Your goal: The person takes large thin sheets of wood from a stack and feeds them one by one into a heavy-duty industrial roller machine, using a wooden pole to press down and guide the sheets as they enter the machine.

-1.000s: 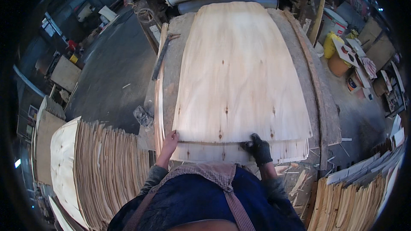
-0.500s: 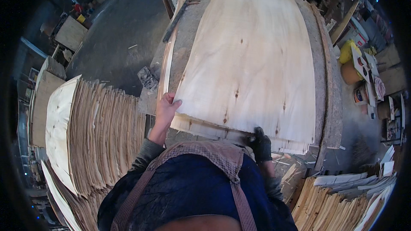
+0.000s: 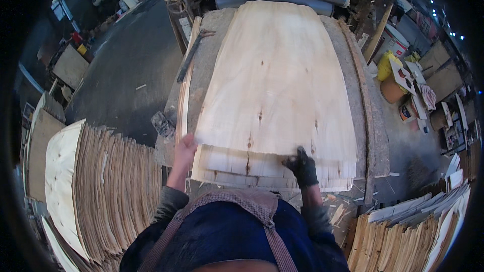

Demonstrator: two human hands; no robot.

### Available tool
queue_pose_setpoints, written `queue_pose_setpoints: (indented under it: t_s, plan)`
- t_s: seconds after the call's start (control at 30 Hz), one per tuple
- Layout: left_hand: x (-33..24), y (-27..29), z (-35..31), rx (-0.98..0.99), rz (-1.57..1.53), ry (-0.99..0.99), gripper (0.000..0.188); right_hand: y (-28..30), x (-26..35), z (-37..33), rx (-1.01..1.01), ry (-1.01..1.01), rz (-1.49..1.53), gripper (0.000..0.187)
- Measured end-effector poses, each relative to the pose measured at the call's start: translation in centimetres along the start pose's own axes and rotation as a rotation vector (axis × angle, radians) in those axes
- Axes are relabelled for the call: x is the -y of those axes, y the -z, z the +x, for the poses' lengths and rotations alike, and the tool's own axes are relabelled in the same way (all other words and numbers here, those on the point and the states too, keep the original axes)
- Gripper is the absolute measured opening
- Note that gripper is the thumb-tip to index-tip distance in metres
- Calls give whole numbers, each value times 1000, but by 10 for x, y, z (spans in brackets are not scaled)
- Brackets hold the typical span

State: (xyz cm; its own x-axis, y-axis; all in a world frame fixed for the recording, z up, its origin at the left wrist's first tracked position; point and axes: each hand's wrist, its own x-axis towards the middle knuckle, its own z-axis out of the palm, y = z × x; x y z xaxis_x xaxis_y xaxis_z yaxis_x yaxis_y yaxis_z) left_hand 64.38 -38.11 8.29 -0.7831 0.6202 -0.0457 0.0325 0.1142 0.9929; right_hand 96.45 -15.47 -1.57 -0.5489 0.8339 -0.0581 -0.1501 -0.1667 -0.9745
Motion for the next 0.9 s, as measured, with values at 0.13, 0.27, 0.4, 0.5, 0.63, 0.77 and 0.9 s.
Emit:
queue_pose_setpoints:
  t_s: [0.13, 0.27, 0.4, 0.5, 0.63, 0.77, 0.9]
  plan:
    - [85, -12, 7, -57, 648, -176, 44, -17, 18, 91, -73, -131, 328, 28]
    - [80, -30, -1, -75, 729, -122, 54, -4, -28, 188, 450, -170, 1065, 31]
    - [115, -10, 11, -10, 523, -42, 59, -32, -16, 202, 217, -8, 799, 35]
    - [82, -14, -3, -30, 201, 162, 54, -58, 5, 177, 38, -206, 823, 33]
    - [71, -5, 0, 9, -138, 176, 44, -62, -42, 93, 322, -174, 652, 32]
    - [31, -2, -6, 103, -236, 147, 39, -75, -11, -4, 324, -473, 618, 30]
    - [-1, -8, -6, 189, -321, 60, 39, -71, 0, -55, 273, -754, 831, 26]
